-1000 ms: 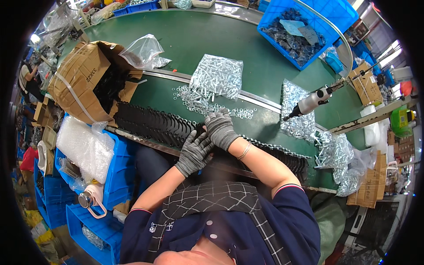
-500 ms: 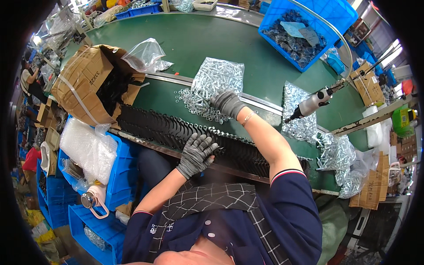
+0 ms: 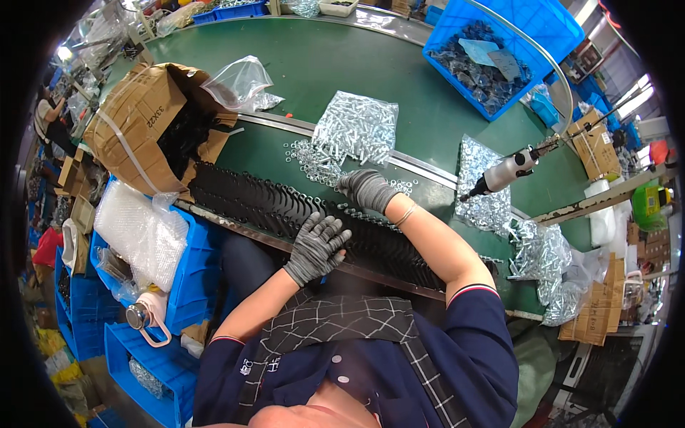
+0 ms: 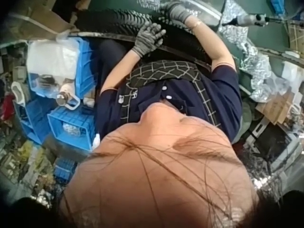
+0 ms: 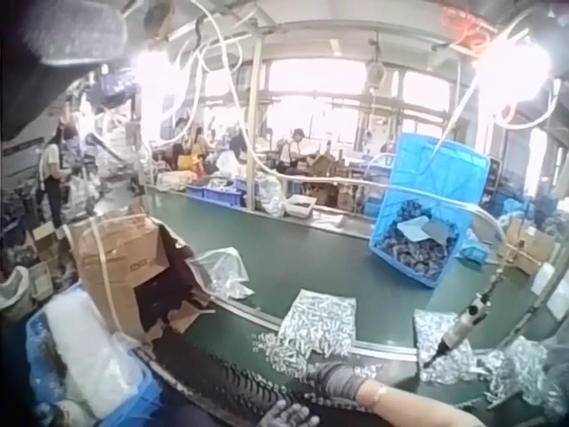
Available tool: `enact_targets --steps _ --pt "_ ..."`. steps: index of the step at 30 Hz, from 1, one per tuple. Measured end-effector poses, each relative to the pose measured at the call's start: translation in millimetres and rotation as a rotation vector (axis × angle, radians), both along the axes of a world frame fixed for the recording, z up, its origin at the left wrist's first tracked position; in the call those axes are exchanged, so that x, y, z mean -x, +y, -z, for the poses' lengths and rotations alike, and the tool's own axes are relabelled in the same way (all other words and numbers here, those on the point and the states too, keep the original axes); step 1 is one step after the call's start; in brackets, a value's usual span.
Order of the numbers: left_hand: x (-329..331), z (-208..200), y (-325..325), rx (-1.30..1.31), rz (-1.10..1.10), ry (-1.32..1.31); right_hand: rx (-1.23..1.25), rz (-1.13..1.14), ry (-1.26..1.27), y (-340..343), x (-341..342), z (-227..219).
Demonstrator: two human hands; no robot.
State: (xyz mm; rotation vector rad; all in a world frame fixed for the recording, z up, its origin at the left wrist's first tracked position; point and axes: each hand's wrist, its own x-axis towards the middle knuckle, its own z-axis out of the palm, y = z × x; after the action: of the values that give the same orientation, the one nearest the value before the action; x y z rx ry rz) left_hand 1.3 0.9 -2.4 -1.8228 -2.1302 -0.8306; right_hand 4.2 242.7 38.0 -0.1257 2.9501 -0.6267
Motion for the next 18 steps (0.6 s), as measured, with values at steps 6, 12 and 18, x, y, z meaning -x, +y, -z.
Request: enact_targets --steps 6,12,18 --pt "-0.2 -4.1 -2.8 0.053 -0.011 0.01 -0.462 -0.26 0.023 -14.8 6.1 -17.5" --pt "0.7 -5.0 -0.2 0.073 -0.012 0.025 -0.613 -0.368 -0.125 -19.1 24.9 -14.3" --pt "-0.3 -3.0 -1.8 0.075 -0.013 0.029 -0.284 -0.083 -0.044 -10.7 14.3 -24.6"
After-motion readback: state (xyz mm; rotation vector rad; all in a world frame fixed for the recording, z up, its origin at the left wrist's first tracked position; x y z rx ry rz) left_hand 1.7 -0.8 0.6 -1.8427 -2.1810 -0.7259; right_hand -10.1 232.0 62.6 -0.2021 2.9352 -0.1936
